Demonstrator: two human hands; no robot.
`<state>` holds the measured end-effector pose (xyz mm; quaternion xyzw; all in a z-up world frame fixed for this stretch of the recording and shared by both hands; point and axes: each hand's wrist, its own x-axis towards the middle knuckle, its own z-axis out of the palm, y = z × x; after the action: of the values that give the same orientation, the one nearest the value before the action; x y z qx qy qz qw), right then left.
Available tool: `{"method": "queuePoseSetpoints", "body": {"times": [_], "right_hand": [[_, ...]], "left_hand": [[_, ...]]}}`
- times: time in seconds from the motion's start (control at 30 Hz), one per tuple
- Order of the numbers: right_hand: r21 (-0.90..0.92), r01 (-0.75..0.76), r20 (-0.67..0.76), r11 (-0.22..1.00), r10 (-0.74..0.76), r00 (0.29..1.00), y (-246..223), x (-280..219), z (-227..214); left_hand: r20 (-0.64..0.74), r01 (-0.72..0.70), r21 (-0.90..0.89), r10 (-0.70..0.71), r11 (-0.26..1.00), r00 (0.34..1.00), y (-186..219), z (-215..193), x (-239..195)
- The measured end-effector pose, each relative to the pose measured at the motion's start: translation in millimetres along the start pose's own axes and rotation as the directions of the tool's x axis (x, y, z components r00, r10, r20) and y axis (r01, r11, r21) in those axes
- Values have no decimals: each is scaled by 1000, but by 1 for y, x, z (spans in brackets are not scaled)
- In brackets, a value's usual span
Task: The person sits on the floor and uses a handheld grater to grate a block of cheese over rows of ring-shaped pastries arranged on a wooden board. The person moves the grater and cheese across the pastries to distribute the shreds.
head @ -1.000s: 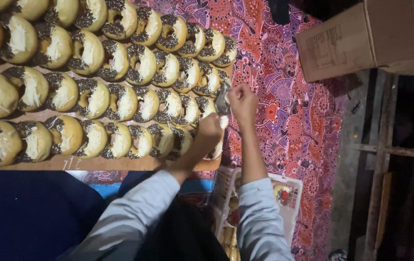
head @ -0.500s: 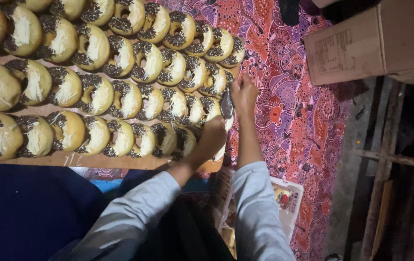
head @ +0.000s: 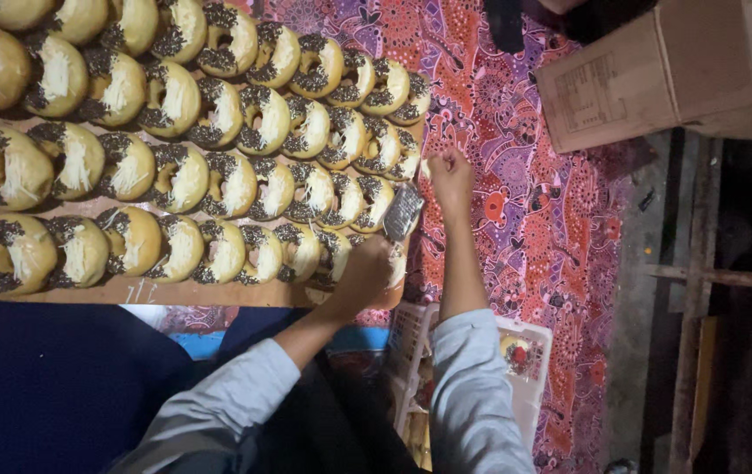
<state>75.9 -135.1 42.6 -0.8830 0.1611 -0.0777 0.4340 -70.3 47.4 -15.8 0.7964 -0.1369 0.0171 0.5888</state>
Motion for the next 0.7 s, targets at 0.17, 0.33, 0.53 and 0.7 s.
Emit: {"method": "queuePoseSetpoints", "body": {"times": [0.17,0.33,0.53,0.7], "right_hand": [[-17,117,-46,993,-117,992,-19,-17,3],[-275,271,-83,922,-304,949,-19,-7,19],[-323,133,28,937,-130,991,7,18,35],[-145,269,39,952,-267,963,49,35,31]], "left_hand": [[-218,-178,-40,166,983,962,-20,31,40],[-107,7,-61,-14,998,994,-38,56,76],[-322,-406,265,477,874,818,-33,47,49],[-114,-184,13,184,983,976,-23,22,12]]}}
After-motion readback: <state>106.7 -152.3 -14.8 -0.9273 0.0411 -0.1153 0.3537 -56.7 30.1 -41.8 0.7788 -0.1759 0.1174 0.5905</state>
